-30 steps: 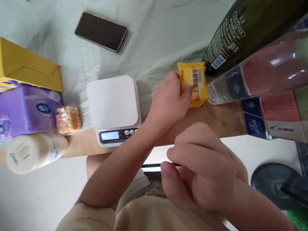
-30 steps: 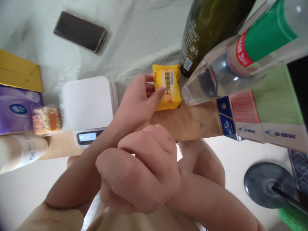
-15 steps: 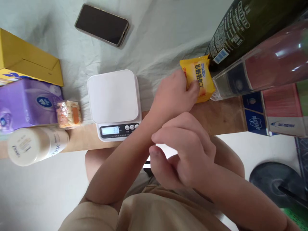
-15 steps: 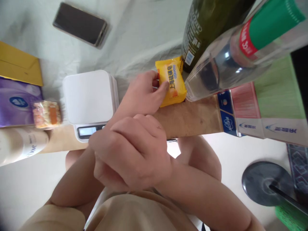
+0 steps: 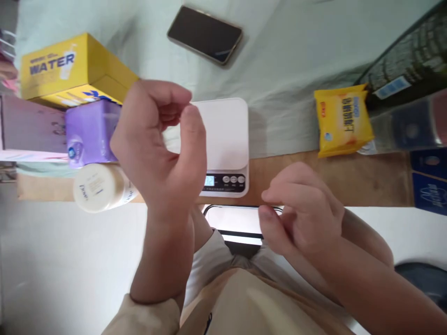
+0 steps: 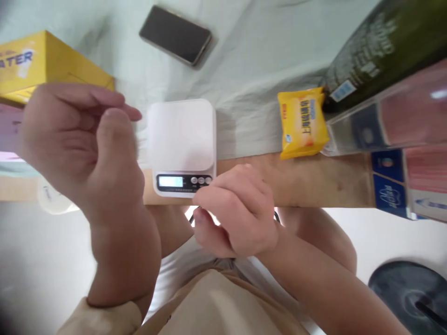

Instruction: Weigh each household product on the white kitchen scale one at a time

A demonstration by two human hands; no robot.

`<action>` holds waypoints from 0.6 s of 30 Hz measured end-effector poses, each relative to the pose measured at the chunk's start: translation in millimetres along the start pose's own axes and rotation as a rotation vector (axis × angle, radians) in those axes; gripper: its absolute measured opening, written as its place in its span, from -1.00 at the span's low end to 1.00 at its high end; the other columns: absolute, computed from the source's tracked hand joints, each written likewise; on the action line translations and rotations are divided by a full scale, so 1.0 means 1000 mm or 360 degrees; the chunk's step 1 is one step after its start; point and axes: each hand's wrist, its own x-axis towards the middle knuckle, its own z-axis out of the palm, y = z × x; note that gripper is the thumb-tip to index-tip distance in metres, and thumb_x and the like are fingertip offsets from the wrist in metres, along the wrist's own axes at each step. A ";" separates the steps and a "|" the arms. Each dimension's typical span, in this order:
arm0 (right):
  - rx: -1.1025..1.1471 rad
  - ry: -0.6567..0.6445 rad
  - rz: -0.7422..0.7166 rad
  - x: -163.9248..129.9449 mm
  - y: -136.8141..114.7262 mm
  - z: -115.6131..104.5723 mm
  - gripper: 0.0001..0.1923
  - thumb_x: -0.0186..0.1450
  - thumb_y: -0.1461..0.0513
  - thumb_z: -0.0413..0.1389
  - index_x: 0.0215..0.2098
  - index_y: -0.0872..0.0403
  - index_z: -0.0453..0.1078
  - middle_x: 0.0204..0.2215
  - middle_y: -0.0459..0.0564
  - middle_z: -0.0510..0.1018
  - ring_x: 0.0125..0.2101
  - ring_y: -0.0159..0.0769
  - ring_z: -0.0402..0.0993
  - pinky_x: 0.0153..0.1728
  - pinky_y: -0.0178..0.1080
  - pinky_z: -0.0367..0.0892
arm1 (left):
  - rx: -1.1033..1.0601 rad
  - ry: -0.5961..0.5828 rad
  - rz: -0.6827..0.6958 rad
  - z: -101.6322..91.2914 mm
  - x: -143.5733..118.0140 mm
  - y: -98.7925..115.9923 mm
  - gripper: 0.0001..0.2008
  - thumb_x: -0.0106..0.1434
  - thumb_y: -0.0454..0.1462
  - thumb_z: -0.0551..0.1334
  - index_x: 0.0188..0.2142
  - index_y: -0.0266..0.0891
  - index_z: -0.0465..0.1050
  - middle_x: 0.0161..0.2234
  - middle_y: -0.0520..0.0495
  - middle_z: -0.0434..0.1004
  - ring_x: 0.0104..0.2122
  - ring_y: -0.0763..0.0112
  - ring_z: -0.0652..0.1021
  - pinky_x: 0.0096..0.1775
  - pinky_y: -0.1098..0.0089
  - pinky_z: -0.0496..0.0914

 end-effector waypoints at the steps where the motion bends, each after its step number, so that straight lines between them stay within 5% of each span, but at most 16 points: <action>1: 0.0029 0.0069 -0.0077 0.001 0.002 0.010 -0.88 0.29 0.34 0.13 -0.19 0.13 0.34 -0.41 -0.09 0.40 -0.38 -0.45 0.34 -0.42 -0.26 0.30 | 0.0052 0.0086 -0.0082 -0.008 -0.005 -0.013 -0.87 0.37 -0.37 0.20 -0.14 -0.22 0.52 -0.23 -0.04 0.55 -0.22 0.35 0.57 -0.13 0.23 0.49; 3: 0.0071 0.0093 -0.0151 0.003 0.002 0.027 -0.88 0.26 0.35 0.13 -0.22 0.13 0.34 -0.44 -0.09 0.38 -0.41 -0.45 0.32 -0.44 -0.26 0.28 | 0.0208 0.0138 -0.0263 -0.020 -0.017 -0.037 -0.88 0.34 -0.30 0.28 -0.13 -0.21 0.51 -0.19 -0.06 0.54 -0.12 0.29 0.56 -0.01 0.20 0.47; 7: 0.0257 -0.0034 -0.0171 0.010 -0.011 0.053 -0.89 0.26 0.37 0.08 -0.25 0.08 0.30 -0.46 -0.09 0.37 -0.44 -0.47 0.29 -0.46 -0.27 0.24 | 0.0438 -0.0056 -0.0619 -0.028 -0.035 -0.061 -0.66 0.26 -0.20 0.35 0.02 -0.16 0.46 0.09 -0.19 0.39 0.19 0.11 0.45 0.28 0.05 0.37; 18: 0.0478 -0.0152 -0.0215 0.013 -0.033 0.096 -0.88 0.18 0.41 0.03 -0.31 0.14 0.30 -0.45 -0.10 0.32 -0.45 -0.46 0.21 -0.46 -0.23 0.13 | 0.0725 -0.0319 -0.1110 -0.044 -0.028 -0.055 -0.52 0.24 -0.38 0.25 0.16 -0.10 0.46 0.33 -0.26 0.20 0.37 -0.07 0.34 0.40 -0.15 0.31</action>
